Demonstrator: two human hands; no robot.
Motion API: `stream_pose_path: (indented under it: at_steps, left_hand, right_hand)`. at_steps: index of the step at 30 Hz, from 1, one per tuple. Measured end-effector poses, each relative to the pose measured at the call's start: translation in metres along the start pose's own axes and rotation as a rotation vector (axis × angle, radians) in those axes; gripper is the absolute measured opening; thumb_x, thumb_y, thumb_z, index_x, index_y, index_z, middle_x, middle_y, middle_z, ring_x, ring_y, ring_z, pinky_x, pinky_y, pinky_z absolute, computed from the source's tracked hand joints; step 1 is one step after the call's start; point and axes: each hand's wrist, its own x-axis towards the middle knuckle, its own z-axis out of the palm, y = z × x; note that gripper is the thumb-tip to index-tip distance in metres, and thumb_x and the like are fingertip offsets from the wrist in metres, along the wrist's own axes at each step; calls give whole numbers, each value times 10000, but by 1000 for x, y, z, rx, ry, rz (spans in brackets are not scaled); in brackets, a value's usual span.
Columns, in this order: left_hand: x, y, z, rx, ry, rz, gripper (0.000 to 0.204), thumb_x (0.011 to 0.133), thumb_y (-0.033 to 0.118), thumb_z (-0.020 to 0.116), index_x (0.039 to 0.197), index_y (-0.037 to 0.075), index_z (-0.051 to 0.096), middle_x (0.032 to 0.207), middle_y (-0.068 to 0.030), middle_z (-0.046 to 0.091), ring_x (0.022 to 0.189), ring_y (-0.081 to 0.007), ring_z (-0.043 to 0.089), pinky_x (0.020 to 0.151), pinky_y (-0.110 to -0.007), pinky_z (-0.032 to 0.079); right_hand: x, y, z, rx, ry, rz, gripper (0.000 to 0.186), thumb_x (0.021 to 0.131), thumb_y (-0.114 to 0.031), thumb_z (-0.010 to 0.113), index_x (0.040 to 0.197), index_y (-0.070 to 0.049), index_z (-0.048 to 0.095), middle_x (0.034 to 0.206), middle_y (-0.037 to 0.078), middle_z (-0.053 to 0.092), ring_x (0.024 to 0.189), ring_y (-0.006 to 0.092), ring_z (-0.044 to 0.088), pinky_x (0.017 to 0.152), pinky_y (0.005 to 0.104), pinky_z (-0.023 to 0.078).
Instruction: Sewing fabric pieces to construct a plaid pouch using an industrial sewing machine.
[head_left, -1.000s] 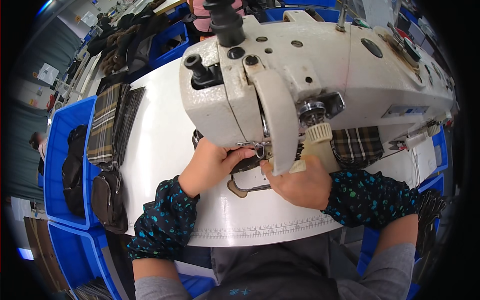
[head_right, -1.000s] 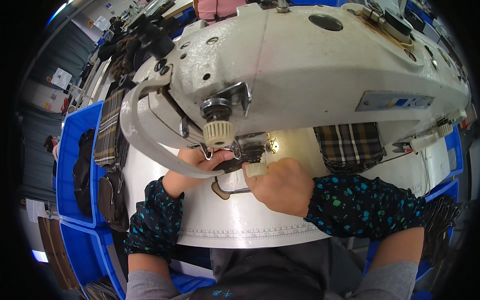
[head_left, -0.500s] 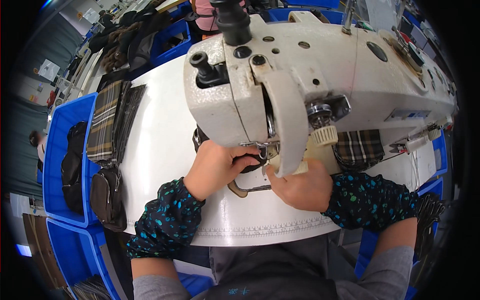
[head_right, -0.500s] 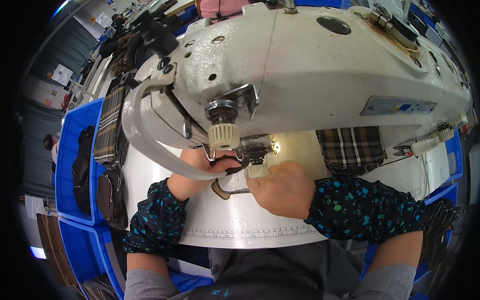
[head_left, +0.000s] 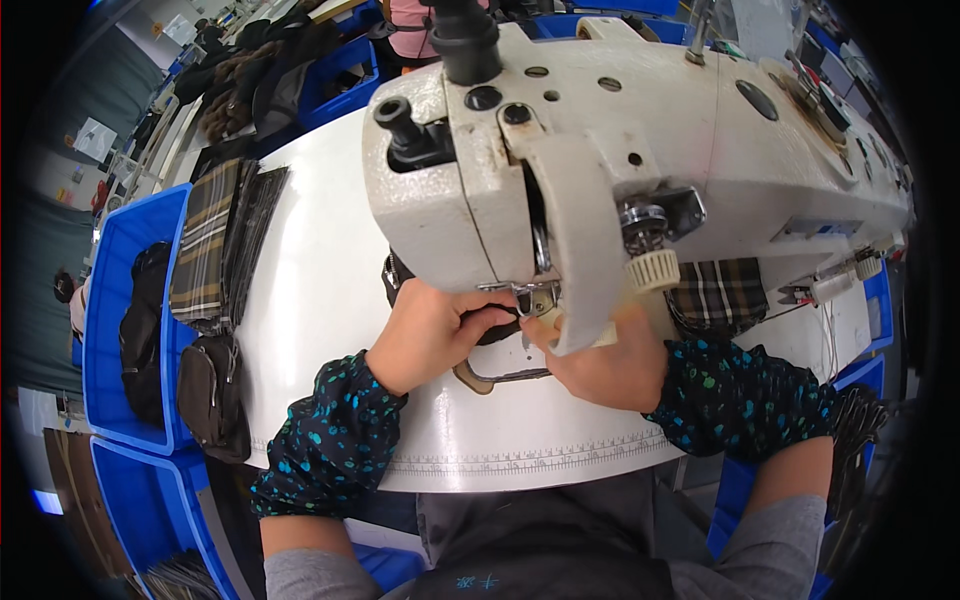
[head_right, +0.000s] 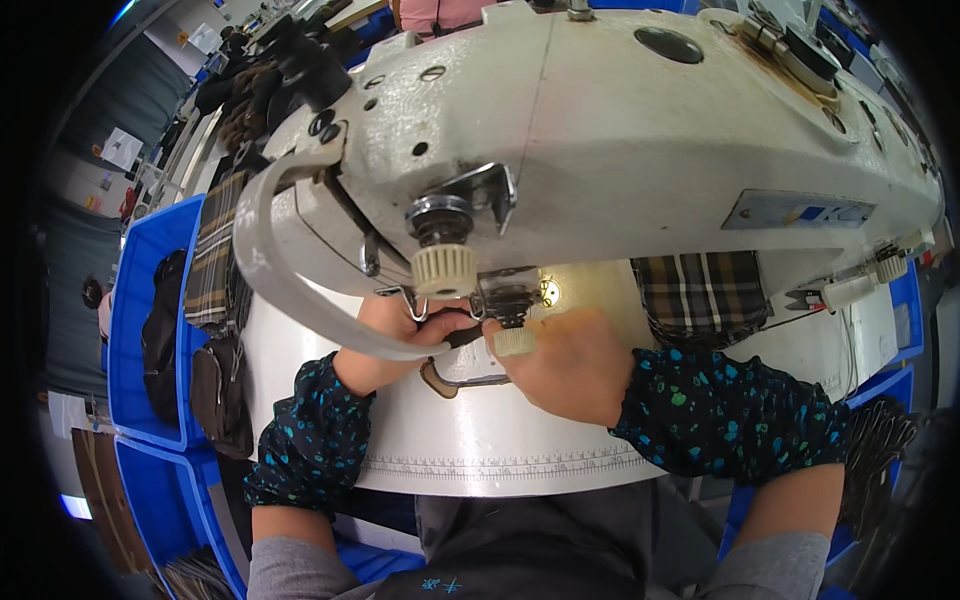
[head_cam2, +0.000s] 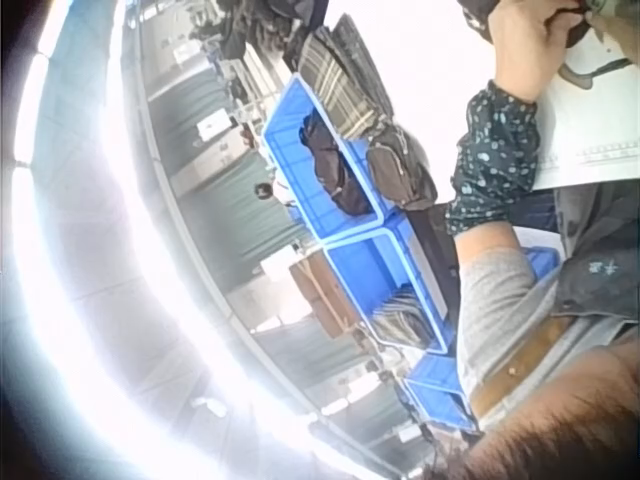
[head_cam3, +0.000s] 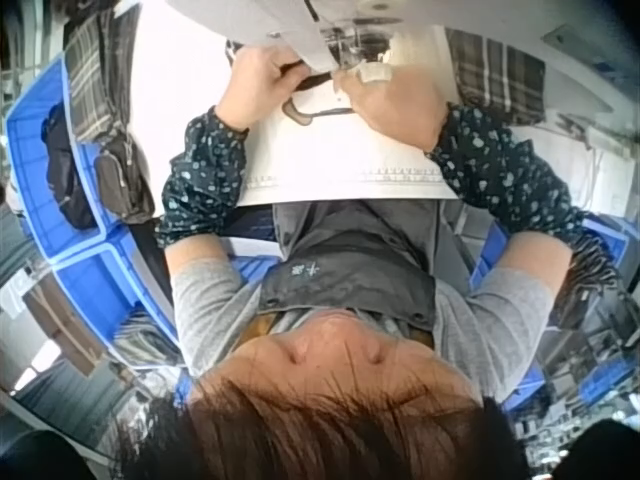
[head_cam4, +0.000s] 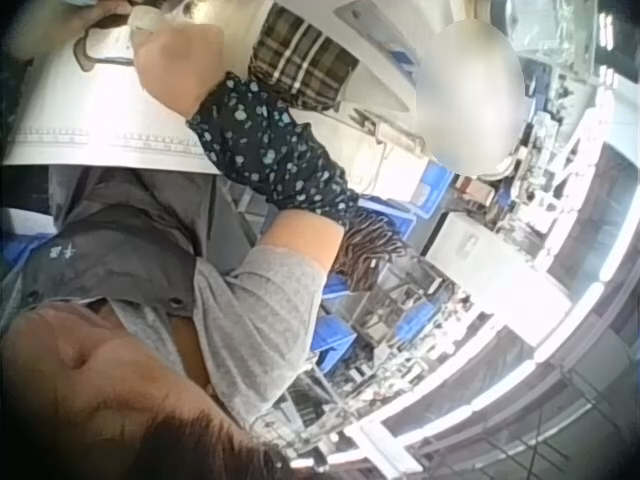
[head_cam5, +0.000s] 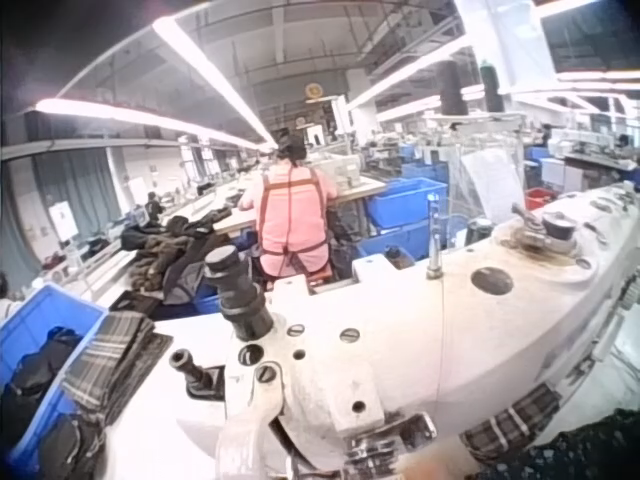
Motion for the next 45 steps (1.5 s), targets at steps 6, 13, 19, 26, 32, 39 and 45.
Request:
stream_pose_path:
  at_steps: [6,13,19,26,32,39,45]
  left_hand:
    - [-2,-6,2,-62,11,20,163,821,56,757,981,26,758,905,-159,734,811,-308,718,740,-337,566]
    - [-3,-3,3,-23,0,22,163,816,80,760,977,58,766,906,-128,739,800,-323,707,726,-356,566]
    - [0,12,-4,274,14,84,179,767,145,788,945,124,783,895,-83,730,798,-316,685,707,-390,550]
    - [0,12,0,310,73,73,190,770,183,793,951,125,789,893,-96,721,813,-324,680,699,-393,542]
    - [3,14,2,358,108,-13,190,783,194,792,960,124,787,860,-110,703,799,-343,668,685,-409,530]
    - [7,16,0,368,141,-25,203,794,203,789,984,139,757,885,-96,705,819,-344,660,695,-415,525]
    - [6,18,2,413,140,-17,213,793,205,789,995,146,753,873,-85,706,816,-333,658,684,-412,523]
  right_hand:
    - [18,7,-23,126,91,114,336,854,-275,726,608,-77,612,500,78,509,445,294,553,426,413,422]
    - [10,-1,-11,255,23,232,327,876,-260,700,628,-60,622,477,83,487,436,311,541,433,428,417]
    - [7,3,-12,-12,-61,-21,219,895,-226,694,744,-70,665,548,60,526,458,281,552,426,426,400]
    - [-3,4,1,194,-79,218,161,831,-183,737,883,-45,672,605,39,543,536,275,561,554,406,434]
    - [2,2,-9,346,-106,318,186,826,-174,714,995,-96,709,675,40,575,581,272,573,568,399,426]
    - [-4,6,-1,218,10,156,285,824,-183,701,1105,-139,724,694,26,539,574,250,558,564,396,411]
    - [-6,13,0,-40,-18,-52,284,814,-188,726,1092,-125,722,707,33,537,569,249,556,548,401,414]
